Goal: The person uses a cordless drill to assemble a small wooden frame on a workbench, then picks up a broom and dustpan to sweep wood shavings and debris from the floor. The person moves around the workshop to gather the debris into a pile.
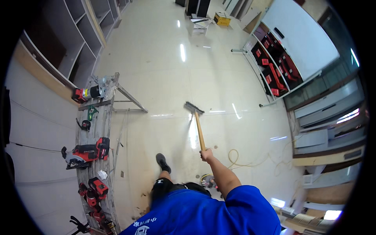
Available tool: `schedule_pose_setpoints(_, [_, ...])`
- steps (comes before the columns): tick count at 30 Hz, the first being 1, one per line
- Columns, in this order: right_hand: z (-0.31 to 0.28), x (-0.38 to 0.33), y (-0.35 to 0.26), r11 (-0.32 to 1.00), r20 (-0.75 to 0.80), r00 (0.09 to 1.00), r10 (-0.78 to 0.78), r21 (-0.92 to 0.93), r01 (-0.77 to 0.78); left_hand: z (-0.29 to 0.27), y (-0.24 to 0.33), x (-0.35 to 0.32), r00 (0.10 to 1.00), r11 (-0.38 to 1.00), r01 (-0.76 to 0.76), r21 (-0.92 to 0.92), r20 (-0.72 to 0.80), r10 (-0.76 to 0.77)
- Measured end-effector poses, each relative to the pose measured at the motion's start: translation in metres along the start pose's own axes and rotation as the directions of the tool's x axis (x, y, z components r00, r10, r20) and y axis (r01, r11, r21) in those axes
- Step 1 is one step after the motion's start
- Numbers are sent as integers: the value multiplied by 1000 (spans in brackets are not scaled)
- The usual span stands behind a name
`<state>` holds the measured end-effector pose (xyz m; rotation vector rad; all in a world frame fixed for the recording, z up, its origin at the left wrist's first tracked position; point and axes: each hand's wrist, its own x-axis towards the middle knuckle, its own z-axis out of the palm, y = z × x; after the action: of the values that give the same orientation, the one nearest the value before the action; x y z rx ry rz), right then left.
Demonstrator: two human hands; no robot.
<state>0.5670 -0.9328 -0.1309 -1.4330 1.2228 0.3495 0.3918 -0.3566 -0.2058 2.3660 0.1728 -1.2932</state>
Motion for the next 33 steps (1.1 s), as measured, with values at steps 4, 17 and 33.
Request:
schedule_pose_setpoints(4, [6, 22, -105, 990, 28, 996, 79, 112, -82, -85, 50, 79, 995, 986, -103, 132, 0, 104])
schedule_pose_setpoints(17, [-38, 191, -412, 992, 87, 995, 46, 116, -56, -339, 556, 249, 955, 705, -104, -702, 128, 268])
schedule_pose_setpoints(33, [-51, 450, -475, 876, 294, 933, 209, -480, -45, -169, 933, 405, 832, -136, 531, -836, 484, 271])
